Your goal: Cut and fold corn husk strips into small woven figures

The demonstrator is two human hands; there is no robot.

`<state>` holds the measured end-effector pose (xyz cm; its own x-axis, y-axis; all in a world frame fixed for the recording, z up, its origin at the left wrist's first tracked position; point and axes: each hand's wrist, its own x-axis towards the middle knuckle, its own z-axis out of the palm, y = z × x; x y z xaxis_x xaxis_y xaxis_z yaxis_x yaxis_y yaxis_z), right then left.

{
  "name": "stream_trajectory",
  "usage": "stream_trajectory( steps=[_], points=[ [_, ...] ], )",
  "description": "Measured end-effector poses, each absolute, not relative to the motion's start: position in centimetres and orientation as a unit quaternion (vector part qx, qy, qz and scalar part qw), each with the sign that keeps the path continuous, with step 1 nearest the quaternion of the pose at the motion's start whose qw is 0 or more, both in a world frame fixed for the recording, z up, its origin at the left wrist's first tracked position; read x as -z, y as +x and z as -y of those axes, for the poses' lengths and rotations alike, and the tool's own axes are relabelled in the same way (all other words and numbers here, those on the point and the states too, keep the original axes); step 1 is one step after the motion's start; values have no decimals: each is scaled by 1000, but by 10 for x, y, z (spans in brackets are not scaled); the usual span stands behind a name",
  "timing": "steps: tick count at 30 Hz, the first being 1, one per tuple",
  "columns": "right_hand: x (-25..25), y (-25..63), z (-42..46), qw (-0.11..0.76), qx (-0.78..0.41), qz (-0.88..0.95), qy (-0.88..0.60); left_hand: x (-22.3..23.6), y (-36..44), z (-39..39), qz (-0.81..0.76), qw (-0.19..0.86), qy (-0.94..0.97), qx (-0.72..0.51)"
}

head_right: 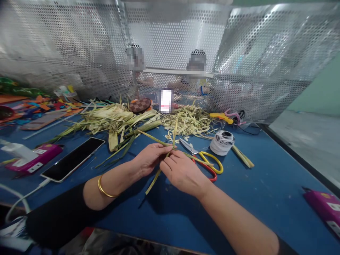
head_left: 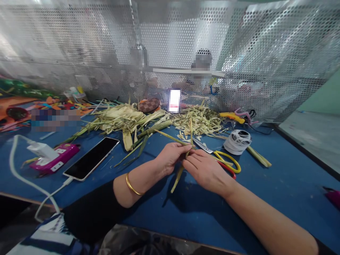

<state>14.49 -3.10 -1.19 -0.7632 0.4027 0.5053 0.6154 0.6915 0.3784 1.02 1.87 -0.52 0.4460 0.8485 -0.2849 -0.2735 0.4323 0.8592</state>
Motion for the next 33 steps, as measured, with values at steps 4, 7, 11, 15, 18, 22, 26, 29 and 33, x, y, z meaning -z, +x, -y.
stream_trajectory(
  steps=[4, 7, 11, 15, 18, 22, 26, 29, 33],
  points=[
    [4, 156, 31, 321, 261, 836, -360, -6, 5, -23, -388, 751, 376, -380],
    [2, 167, 28, 353, 239, 767, -479, -15, 0, -24, -397, 747, 370, -384],
    [6, 170, 24, 286, 119, 789, -530, -13, -2, -24, -411, 708, 438, -371],
    [8, 164, 28, 251, 78, 801, -538, -4, -1, -25, -405, 653, 518, -376],
    [6, 161, 31, 245, 56, 801, -542, -2, 0, -27, -408, 639, 541, -364],
    [3, 159, 34, 251, 19, 803, -540, -3, -2, -31, -421, 650, 529, -347],
    [2, 159, 35, 255, -48, 793, -552, -4, -4, -34, -431, 660, 512, -341],
    [3, 163, 31, 272, -184, 762, -558, -9, -8, -34, -418, 690, 496, -321],
    [5, 167, 22, 351, -395, 658, -537, -18, -13, -27, -369, 736, 501, -268]
  ],
)
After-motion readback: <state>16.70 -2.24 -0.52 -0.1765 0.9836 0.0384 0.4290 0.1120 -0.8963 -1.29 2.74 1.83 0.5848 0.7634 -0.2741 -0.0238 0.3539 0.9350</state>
